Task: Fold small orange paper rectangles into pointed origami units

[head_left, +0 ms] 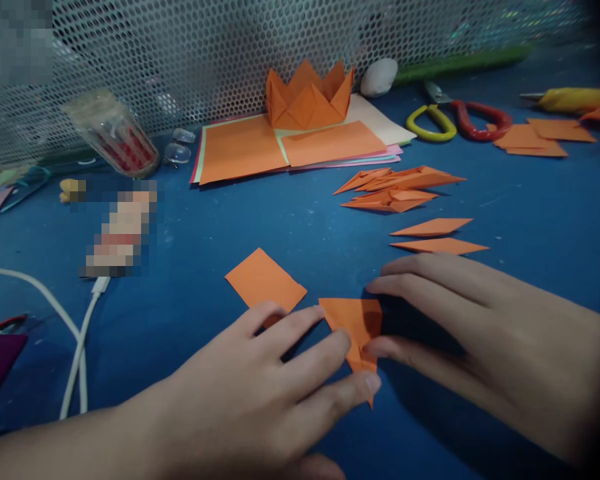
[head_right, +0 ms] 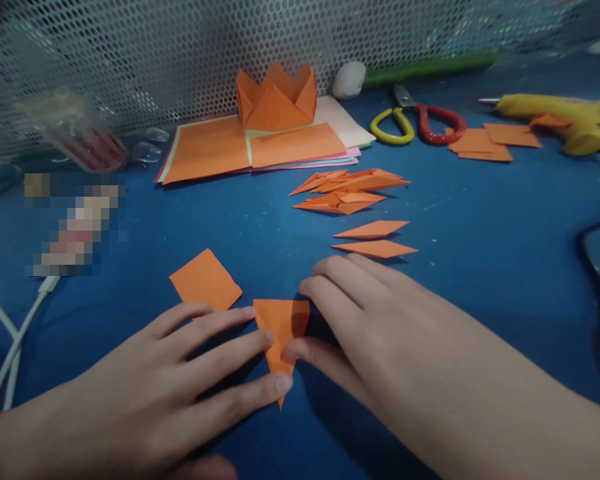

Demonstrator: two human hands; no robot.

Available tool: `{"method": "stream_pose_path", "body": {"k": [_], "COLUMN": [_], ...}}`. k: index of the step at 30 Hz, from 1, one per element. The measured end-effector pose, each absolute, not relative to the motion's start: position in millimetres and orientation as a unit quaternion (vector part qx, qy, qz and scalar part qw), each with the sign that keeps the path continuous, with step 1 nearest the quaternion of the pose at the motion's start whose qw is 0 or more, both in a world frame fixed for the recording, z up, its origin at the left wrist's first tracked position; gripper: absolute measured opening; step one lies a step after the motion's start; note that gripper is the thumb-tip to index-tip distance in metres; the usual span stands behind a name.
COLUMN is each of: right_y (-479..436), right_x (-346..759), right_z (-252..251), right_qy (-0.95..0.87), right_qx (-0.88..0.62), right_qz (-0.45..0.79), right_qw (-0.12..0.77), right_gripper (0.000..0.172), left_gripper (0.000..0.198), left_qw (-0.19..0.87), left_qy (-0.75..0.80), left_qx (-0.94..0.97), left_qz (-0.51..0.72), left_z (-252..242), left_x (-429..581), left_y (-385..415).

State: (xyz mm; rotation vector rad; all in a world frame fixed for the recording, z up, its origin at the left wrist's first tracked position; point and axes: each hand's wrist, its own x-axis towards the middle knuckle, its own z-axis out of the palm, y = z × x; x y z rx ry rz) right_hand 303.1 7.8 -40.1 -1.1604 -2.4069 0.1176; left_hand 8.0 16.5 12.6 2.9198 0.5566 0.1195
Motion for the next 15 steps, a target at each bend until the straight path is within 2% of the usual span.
{"method": "stream_pose_path", "body": {"k": [5, 11, 15], "right_y": [4, 12, 13], "right_x": [299, 297, 296], "right_z": [-39, -36, -37], "right_qy": [-0.881, -0.845, -0.830], "right_qx": [-0.400, -0.414, -0.419], "right_qz": [0.103, 0.204, 0.231], "right_qw": [0.231, 0.269, 0.285], "right_gripper": [0.041, 0.025, 0.038], "left_gripper": [0.045, 0.041, 0.045], "left_qw": [0.075, 0.090, 0.034], "left_qy": [0.167, 0.154, 0.144], "left_qx": [0.979, 0.978, 0.984], "left_qz": [0.086, 0.112, 0.095], "left_z": [1, 0, 2], "left_x": [6, 8, 10], "left_y": [19, 18, 18]}}
